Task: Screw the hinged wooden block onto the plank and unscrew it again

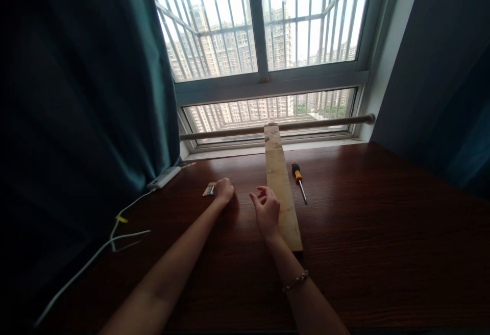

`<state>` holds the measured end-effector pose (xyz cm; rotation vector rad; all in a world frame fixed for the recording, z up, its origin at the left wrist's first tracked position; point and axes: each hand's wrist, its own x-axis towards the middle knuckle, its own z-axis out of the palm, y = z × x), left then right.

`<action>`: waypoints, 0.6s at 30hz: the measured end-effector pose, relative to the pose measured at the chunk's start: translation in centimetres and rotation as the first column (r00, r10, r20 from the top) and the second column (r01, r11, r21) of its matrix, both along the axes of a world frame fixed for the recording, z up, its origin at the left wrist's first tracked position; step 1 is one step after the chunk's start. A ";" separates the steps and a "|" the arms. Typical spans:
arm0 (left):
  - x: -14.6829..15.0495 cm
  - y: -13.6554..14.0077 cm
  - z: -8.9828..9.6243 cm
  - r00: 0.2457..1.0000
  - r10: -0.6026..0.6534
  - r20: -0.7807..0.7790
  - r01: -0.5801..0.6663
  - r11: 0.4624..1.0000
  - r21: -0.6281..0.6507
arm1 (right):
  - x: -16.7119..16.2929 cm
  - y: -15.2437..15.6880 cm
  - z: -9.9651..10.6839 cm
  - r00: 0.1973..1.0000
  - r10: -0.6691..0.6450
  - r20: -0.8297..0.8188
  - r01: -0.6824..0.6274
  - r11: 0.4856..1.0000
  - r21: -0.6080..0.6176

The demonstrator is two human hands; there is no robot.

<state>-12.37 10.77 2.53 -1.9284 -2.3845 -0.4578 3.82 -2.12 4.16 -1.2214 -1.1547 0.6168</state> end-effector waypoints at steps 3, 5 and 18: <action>0.8 0.2 -0.3 0.998 -0.012 -0.054 0.011 1.000 -0.019 | 0.0 0.1 0.0 1.000 -0.005 -0.017 0.005 1.000 -0.009; 1.1 0.3 -0.4 0.997 -0.012 -0.079 0.010 0.999 -0.031 | 0.0 0.1 0.1 1.000 -0.004 -0.025 0.004 1.000 -0.009; 2.2 -4.7 2.3 0.987 -0.154 0.052 0.135 0.955 0.265 | 0.1 0.0 0.3 0.999 -0.023 -0.043 0.021 0.999 -0.036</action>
